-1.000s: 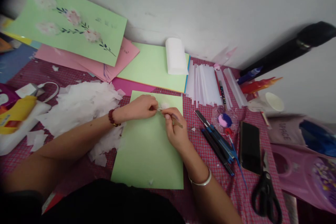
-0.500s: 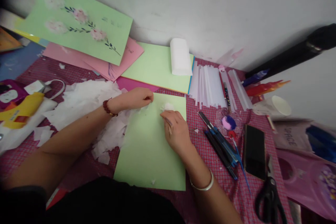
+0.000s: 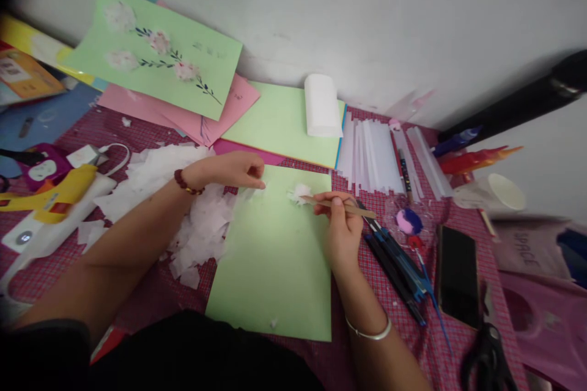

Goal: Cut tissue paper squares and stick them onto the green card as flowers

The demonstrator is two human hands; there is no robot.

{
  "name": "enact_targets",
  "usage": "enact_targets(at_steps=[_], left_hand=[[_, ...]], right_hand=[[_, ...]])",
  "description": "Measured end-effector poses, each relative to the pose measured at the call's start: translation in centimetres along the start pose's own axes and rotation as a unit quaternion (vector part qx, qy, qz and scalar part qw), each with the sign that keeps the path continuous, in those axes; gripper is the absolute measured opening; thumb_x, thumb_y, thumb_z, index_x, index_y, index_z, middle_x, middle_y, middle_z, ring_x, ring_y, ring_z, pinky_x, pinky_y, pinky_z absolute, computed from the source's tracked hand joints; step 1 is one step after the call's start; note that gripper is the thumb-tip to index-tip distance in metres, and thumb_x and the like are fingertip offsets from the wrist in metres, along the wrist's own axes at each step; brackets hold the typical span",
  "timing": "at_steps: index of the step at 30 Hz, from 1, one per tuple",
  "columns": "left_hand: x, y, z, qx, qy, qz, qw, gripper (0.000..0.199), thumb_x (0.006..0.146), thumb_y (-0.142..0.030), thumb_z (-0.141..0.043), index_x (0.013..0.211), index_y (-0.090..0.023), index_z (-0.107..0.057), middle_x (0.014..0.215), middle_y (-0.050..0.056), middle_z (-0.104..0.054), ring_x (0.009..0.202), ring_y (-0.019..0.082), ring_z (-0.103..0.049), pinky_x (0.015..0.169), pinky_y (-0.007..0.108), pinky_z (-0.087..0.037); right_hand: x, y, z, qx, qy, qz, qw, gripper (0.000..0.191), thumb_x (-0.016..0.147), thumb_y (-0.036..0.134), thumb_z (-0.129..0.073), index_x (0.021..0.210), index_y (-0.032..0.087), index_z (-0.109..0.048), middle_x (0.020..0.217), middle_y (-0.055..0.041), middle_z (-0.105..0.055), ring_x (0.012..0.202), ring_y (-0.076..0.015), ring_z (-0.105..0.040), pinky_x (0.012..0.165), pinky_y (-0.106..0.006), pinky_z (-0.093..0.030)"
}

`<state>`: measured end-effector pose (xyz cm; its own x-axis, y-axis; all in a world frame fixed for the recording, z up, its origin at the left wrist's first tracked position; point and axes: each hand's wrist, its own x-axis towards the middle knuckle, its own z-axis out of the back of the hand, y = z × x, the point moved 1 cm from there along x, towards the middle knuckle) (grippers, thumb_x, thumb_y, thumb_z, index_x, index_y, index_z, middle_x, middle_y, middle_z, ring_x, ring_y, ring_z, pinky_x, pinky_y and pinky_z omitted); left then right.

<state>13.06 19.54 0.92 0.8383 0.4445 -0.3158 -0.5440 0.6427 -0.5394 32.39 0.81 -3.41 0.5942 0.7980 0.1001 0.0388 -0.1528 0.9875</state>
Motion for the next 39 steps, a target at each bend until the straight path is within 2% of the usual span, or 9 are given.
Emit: enact_targets(at_steps=[4, 9, 13, 17, 21, 24, 30, 35, 39], left_hand=[[-1.2, -2.0, -0.5, 0.128, -0.029, 0.04, 0.99, 0.038, 0.071, -0.053, -0.066, 0.064, -0.017, -0.054, 0.062, 0.003, -0.056, 0.057, 0.016, -0.048, 0.054, 0.028, -0.027], [-1.5, -2.8, -1.4, 0.177, 0.001, 0.038, 0.984, 0.019, 0.068, -0.021, -0.059, 0.055, -0.018, -0.047, 0.058, 0.005, -0.054, 0.053, 0.017, -0.046, 0.054, 0.031, -0.025], [-1.6, -2.8, -0.3, 0.09, -0.034, -0.023, 0.995, 0.014, 0.065, -0.011, -0.051, 0.056, -0.019, -0.043, 0.056, 0.001, -0.049, 0.052, 0.013, -0.038, 0.054, 0.031, -0.023], [-2.1, -4.1, 0.7, -0.101, -0.071, -0.09, 0.988, 0.008, 0.063, -0.012, -0.049, 0.064, -0.019, -0.045, 0.065, -0.002, -0.051, 0.06, 0.012, -0.042, 0.055, 0.027, -0.028], [-1.6, -5.1, -0.3, -0.268, -0.075, -0.107, 0.954, 0.01, 0.063, -0.011, -0.049, 0.065, -0.018, -0.042, 0.067, -0.002, -0.049, 0.061, 0.009, -0.041, 0.055, 0.023, -0.03], [-0.5, -4.7, -1.7, -0.334, -0.074, -0.102, 0.934, 0.012, 0.066, -0.012, -0.052, 0.067, -0.019, -0.042, 0.063, -0.005, -0.042, 0.055, 0.007, -0.037, 0.051, 0.021, -0.027], [0.7, -3.5, -2.9, -0.333, -0.07, -0.079, 0.937, 0.007, 0.07, -0.012, -0.054, 0.077, -0.016, -0.054, 0.065, -0.004, -0.048, 0.056, 0.006, -0.041, 0.051, 0.019, -0.029], [1.0, -3.2, -3.3, -0.31, -0.048, -0.064, 0.948, 0.009, 0.079, -0.023, -0.056, 0.081, -0.015, -0.061, 0.064, -0.003, -0.052, 0.055, 0.008, -0.044, 0.051, 0.02, -0.03], [1.2, -3.4, -3.3, -0.274, -0.08, -0.086, 0.955, 0.013, 0.082, -0.026, -0.056, 0.078, -0.015, -0.062, 0.073, -0.001, -0.056, 0.064, 0.009, -0.048, 0.057, 0.022, -0.035]], right_hand=[[0.4, -0.3, 0.4, 0.031, -0.012, -0.02, 0.999, 0.016, 0.093, 0.033, -0.055, 0.089, 0.02, -0.063, 0.084, -0.0023, -0.068, 0.063, -0.0127, -0.063, 0.061, -0.029, -0.051], [0.3, -0.2, 0.4, 0.027, -0.005, -0.023, 0.999, 0.016, 0.093, 0.033, -0.056, 0.087, 0.019, -0.062, 0.085, -0.0027, -0.068, 0.063, -0.0129, -0.063, 0.06, -0.029, -0.052], [0.1, 0.0, 0.4, 0.006, 0.014, -0.015, 1.0, 0.016, 0.093, 0.033, -0.056, 0.088, 0.019, -0.064, 0.08, -0.0018, -0.067, 0.06, -0.0127, -0.061, 0.057, -0.028, -0.05], [-0.1, 0.1, 0.2, -0.042, 0.05, 0.007, 0.998, 0.015, 0.094, 0.031, -0.054, 0.09, 0.02, -0.064, 0.075, 0.0, -0.065, 0.058, -0.0124, -0.059, 0.056, -0.028, -0.049], [-0.2, 0.1, 0.1, -0.099, 0.068, 0.045, 0.992, 0.018, 0.095, 0.032, -0.051, 0.089, 0.019, -0.064, 0.079, -0.0011, -0.065, 0.06, -0.0124, -0.059, 0.058, -0.029, -0.05], [-0.3, 0.5, 0.1, -0.133, 0.063, 0.078, 0.986, 0.019, 0.096, 0.032, -0.051, 0.09, 0.02, -0.064, 0.081, -0.0022, -0.066, 0.063, -0.0134, -0.061, 0.059, -0.029, -0.053], [-0.8, 1.6, 0.2, -0.157, -0.002, 0.143, 0.977, 0.021, 0.097, 0.031, -0.049, 0.086, 0.021, -0.064, 0.075, -0.0016, -0.064, 0.059, -0.0138, -0.059, 0.056, -0.03, -0.052], [-0.8, 1.1, -0.1, -0.169, 0.066, 0.132, 0.975, 0.018, 0.097, 0.031, -0.049, 0.093, 0.022, -0.063, 0.079, -0.0022, -0.066, 0.063, -0.0141, -0.061, 0.058, -0.03, -0.053], [-0.6, 0.9, 0.1, -0.21, 0.07, 0.142, 0.965, 0.018, 0.097, 0.029, -0.047, 0.094, 0.022, -0.063, 0.078, -0.0027, -0.067, 0.065, -0.0152, -0.062, 0.059, -0.03, -0.054]])
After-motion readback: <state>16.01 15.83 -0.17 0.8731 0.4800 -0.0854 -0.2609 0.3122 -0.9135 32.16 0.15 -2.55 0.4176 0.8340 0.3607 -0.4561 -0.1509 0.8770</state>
